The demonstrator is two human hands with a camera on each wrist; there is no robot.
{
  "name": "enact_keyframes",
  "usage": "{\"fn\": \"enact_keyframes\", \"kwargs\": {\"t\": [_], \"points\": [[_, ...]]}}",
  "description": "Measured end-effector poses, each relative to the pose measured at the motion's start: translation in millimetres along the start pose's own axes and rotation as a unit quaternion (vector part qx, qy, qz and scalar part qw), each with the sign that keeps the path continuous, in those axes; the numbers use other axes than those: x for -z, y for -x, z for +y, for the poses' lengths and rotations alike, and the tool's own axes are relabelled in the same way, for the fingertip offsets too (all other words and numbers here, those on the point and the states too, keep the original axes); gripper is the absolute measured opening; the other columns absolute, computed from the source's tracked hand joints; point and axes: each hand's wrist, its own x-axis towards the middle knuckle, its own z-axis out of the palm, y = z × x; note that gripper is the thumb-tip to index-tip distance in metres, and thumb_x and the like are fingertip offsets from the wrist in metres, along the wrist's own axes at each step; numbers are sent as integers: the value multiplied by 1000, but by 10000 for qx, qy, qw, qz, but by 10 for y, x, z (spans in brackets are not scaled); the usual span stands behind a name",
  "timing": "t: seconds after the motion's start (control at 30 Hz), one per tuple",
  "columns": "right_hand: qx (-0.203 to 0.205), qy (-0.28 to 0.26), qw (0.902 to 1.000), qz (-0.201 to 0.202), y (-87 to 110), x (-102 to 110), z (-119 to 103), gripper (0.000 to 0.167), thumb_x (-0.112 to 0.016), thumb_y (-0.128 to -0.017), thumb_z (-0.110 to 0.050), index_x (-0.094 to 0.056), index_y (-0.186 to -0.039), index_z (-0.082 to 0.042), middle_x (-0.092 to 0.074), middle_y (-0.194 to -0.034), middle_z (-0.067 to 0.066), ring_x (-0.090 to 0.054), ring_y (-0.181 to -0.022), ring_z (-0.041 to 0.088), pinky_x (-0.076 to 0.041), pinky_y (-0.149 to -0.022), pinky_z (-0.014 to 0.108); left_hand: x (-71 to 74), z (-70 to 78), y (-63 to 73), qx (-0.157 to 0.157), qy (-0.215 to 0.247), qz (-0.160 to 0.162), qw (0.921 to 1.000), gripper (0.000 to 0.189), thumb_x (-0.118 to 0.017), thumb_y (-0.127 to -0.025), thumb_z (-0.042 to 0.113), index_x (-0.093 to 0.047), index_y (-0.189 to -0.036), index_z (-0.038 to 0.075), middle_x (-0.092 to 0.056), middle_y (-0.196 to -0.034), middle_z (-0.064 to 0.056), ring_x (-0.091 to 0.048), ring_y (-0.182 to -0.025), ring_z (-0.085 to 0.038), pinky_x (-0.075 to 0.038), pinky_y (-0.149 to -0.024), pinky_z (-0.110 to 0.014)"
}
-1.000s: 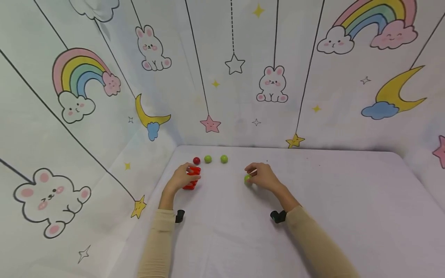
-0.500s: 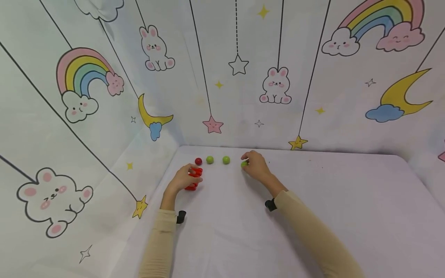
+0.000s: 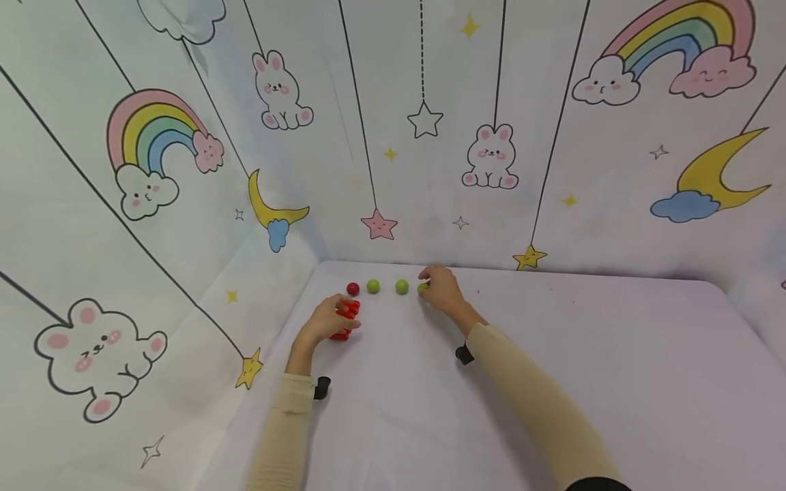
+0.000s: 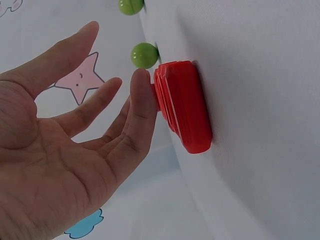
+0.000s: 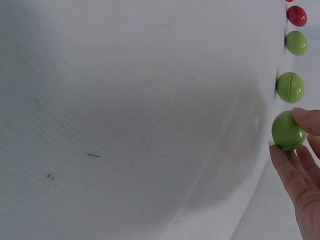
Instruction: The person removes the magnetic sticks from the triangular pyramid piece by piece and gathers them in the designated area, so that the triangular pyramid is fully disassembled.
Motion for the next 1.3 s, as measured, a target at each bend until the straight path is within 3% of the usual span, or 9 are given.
{"fn": "enact_keyframes", "kwargs": {"t": [0.6,0.9,1.03,1.2,1.3], "points": [[-181,254,9994,125,-62,-71,188,40,-79,-91,-10,-66,-127,0,-66,-128,16,-66,-116,33,-58,-94,44,-97,61,-52,-115,-128,-100,9998,64,-86,-87,22,-58,-142,7,-59,-125,-18,-56,-110,-32,-58,-89,-45],[-53,356,9991,236,30,28,76,51,-85,-88,-18,-66,-132,-2,-62,-134,20,-62,-118,38,-54,-96,52,-105,95,-77,-239,-196,-150,9994,62,-85,-88,23,-59,-141,6,-60,-124,-18,-57,-108,-31,-57,-91,-46],[-3,500,9981,360,86,79,-11,52,-84,-89,-22,-65,-134,-4,-56,-144,19,-59,-123,39,-53,-99,53,-62,86,-71,-307,124,65,9994,61,-82,-91,21,-55,-144,6,-61,-129,-19,-60,-109,-31,-57,-90,-48],[116,562,9973,448,231,214,-58,54,-83,-90,-23,-63,-136,-3,-54,-148,20,-55,-132,42,-49,-106,56,-27,76,-69,-747,776,404,9934,57,-74,-98,19,-49,-148,7,-62,-131,-17,-68,-98,-31,-61,-79,-46],[144,529,9978,376,363,334,-38,57,-82,-92,-28,-61,-138,-2,-53,-149,21,-51,-136,43,-45,-109,58,-27,81,-66,-1164,583,548,9900,52,-67,-104,23,-50,-150,7,-61,-135,-18,-68,-104,-30,-58,-87,-45]]}}
